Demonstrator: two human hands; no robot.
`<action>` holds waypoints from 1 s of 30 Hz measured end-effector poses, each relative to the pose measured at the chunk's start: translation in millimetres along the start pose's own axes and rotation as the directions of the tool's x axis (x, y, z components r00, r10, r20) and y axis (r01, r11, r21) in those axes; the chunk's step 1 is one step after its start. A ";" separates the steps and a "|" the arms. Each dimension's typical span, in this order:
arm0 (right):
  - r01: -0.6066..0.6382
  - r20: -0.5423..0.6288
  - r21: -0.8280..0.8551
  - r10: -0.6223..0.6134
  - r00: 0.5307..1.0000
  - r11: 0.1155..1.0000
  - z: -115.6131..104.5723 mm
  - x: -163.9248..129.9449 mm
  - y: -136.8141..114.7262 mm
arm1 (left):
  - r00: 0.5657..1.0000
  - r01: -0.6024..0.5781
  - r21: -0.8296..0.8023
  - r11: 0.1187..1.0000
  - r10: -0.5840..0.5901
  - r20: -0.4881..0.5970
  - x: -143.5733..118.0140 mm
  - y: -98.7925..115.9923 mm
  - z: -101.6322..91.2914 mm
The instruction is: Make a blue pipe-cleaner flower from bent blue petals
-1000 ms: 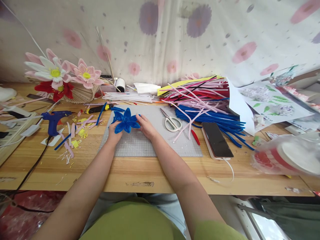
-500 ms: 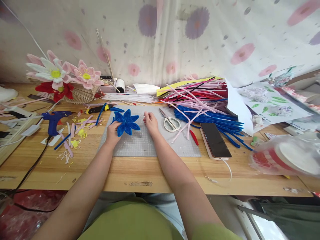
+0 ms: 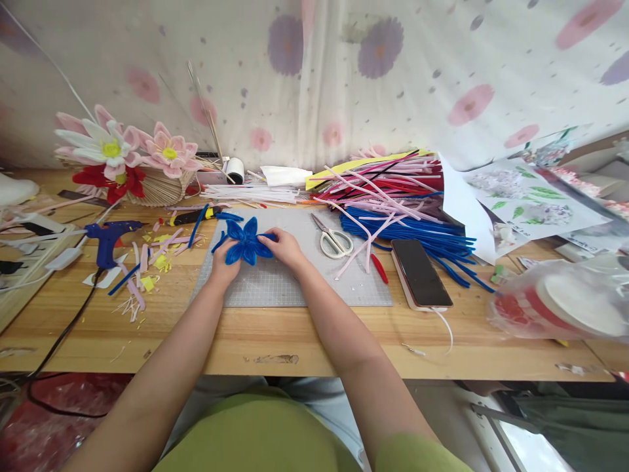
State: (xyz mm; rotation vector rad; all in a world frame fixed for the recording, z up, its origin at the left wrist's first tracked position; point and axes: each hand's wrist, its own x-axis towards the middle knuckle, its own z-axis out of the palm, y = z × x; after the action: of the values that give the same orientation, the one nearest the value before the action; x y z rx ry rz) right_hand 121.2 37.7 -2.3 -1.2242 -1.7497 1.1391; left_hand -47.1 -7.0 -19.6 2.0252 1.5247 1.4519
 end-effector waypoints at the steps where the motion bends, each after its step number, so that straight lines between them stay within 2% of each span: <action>1: -0.010 0.004 -0.001 0.010 1.000 1.000 -1.4 0.2 -0.3 | 1.000 0.005 0.002 1.000 -0.005 0.001 0.5 0.5 0.2; 8: 0.036 -0.088 -0.074 -0.042 0.995 0.997 -0.4 -2.4 -6.0 | 0.993 0.118 0.036 0.992 -0.119 0.007 0.4 7.7 6.1; 13: 0.043 -0.112 -0.057 -0.050 0.992 0.997 0.9 -2.4 -5.2 | 0.995 0.080 -0.003 0.997 -0.079 0.068 -2.5 -0.5 7.4; 16: 0.062 -0.105 -0.027 -0.064 0.992 0.998 -0.4 -0.1 -2.3 | 0.996 0.058 -0.015 0.998 -0.056 0.066 -2.9 -3.6 6.7; 19: -0.034 -0.093 0.043 0.038 0.995 0.998 -3.3 3.0 1.0 | 0.997 0.066 0.017 0.998 -0.066 0.024 -2.7 -3.5 6.4; 21: -0.098 -0.067 0.026 0.099 0.993 0.995 -6.5 4.0 1.4 | 0.998 0.070 0.024 0.997 -0.070 0.005 -2.5 -3.2 6.5; 23: -0.067 -0.057 -0.040 0.065 0.996 0.997 -10.5 3.2 -1.3 | 0.997 0.072 0.036 0.997 -0.072 0.001 -2.4 -3.4 6.8; 25: 0.037 -0.062 -0.071 -0.041 0.997 0.997 -14.5 0.6 -7.2 | 0.997 0.079 0.059 0.995 -0.080 0.008 -2.4 -3.7 6.9; 28: 0.156 -0.003 0.065 -0.156 0.988 0.986 -18.7 -4.7 -17.8 | 0.994 0.096 0.094 0.991 -0.100 0.045 -2.6 -3.1 6.7; 30: 0.122 0.075 0.255 -0.145 0.987 0.959 -19.6 -7.0 -22.1 | 0.989 0.107 0.109 0.988 -0.116 0.088 -2.9 -1.9 6.5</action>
State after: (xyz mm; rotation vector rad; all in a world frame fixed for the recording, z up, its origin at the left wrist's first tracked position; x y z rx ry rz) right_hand 133.6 32.5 24.9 -0.9012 -1.6694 1.3081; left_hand -43.0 -6.2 -25.7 1.9991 1.6772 1.2411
